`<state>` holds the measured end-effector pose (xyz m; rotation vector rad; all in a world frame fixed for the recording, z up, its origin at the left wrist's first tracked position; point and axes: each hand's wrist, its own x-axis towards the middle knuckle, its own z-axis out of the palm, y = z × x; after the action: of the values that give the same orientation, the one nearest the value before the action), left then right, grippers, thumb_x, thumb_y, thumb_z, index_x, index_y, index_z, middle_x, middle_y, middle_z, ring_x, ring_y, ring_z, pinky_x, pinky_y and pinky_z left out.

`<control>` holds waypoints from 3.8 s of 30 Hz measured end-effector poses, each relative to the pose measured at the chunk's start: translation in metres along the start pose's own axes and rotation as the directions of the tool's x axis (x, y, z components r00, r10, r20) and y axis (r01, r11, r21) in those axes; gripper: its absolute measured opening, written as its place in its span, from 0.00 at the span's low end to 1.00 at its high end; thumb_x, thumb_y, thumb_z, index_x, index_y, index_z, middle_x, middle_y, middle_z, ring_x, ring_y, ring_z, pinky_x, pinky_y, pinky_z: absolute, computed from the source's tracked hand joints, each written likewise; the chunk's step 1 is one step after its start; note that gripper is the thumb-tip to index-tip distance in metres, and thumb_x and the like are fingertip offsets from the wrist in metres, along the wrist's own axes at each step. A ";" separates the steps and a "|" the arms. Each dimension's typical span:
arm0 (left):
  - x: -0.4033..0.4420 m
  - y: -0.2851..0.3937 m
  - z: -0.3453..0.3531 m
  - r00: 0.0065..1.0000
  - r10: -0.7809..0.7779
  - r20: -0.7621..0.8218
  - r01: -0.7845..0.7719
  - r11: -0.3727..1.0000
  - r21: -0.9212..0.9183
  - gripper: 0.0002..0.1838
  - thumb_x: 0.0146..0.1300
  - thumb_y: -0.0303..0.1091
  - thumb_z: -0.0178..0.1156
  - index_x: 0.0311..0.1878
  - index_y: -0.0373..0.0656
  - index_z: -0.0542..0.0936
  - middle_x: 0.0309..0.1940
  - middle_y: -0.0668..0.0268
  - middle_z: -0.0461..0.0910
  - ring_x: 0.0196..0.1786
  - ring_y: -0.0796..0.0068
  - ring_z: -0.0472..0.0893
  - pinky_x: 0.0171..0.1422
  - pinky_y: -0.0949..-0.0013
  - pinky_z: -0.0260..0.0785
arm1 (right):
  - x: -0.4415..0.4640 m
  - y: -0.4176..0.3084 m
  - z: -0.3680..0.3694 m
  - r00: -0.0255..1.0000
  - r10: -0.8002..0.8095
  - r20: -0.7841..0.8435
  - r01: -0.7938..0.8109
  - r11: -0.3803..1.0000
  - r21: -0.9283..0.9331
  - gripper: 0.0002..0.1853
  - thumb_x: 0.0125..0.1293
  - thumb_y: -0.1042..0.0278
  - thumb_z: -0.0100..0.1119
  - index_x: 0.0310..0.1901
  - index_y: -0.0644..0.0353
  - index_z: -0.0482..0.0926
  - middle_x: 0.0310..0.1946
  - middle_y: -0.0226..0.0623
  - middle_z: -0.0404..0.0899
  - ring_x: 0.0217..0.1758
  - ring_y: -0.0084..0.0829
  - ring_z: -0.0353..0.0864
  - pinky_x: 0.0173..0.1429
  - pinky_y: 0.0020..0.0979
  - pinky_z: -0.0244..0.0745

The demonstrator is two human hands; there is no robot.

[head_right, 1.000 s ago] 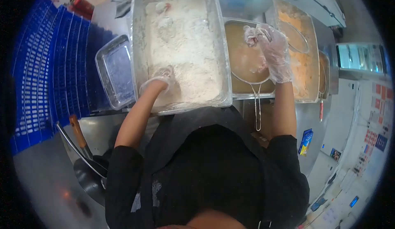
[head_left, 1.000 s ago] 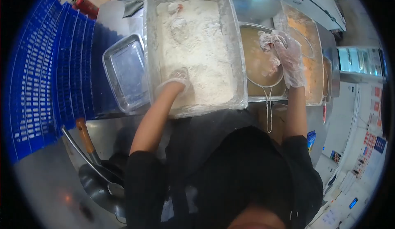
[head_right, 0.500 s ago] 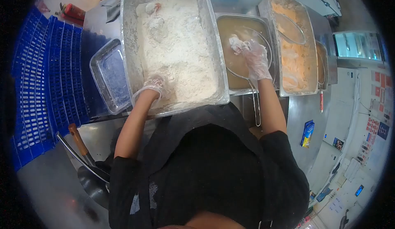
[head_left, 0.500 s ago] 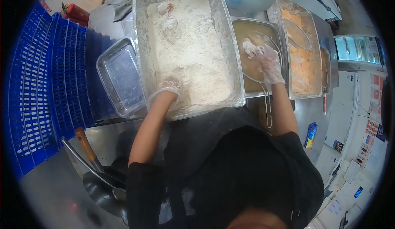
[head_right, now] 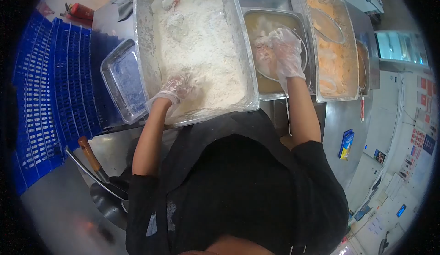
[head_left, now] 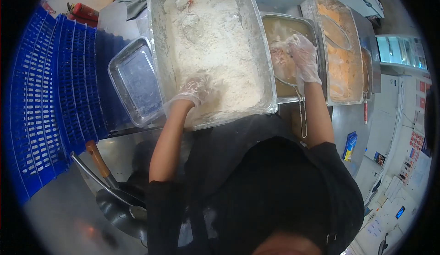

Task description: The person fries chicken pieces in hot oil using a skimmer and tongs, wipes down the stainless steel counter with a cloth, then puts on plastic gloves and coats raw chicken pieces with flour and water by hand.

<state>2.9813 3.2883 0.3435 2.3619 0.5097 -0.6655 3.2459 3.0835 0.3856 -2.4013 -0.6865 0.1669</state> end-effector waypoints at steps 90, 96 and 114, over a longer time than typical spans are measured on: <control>-0.023 0.010 0.041 0.954 -0.172 -0.247 0.287 0.769 0.571 0.37 0.55 0.45 0.59 0.65 0.34 0.63 0.65 0.46 0.62 0.65 0.57 0.67 0.66 0.63 0.61 | -0.066 -0.068 0.135 0.438 0.072 0.896 0.564 0.754 -0.336 0.31 0.57 0.46 0.55 0.50 0.68 0.74 0.43 0.53 0.78 0.50 0.47 0.78 0.57 0.40 0.71; -0.001 0.028 0.043 0.917 0.008 0.399 0.063 0.984 -0.164 0.33 0.57 0.39 0.51 0.64 0.29 0.62 0.64 0.39 0.60 0.67 0.45 0.62 0.71 0.59 0.54 | -0.104 -0.068 0.150 0.524 -0.092 0.847 0.442 0.879 -0.178 0.26 0.57 0.48 0.57 0.43 0.69 0.75 0.44 0.58 0.77 0.51 0.49 0.77 0.56 0.37 0.71; 0.081 0.008 0.054 0.779 -0.321 -0.538 0.447 0.886 0.119 0.32 0.63 0.41 0.46 0.71 0.48 0.54 0.62 0.44 0.63 0.66 0.45 0.63 0.67 0.42 0.53 | -0.061 -0.042 0.148 0.647 -0.221 0.730 0.439 0.890 -0.120 0.48 0.54 0.59 0.60 0.71 0.63 0.43 0.59 0.58 0.66 0.62 0.49 0.68 0.66 0.39 0.62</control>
<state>3.0325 3.2622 0.2648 2.6934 1.2420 -0.2676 3.1340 3.1594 0.2905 -2.3861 -1.5974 0.9221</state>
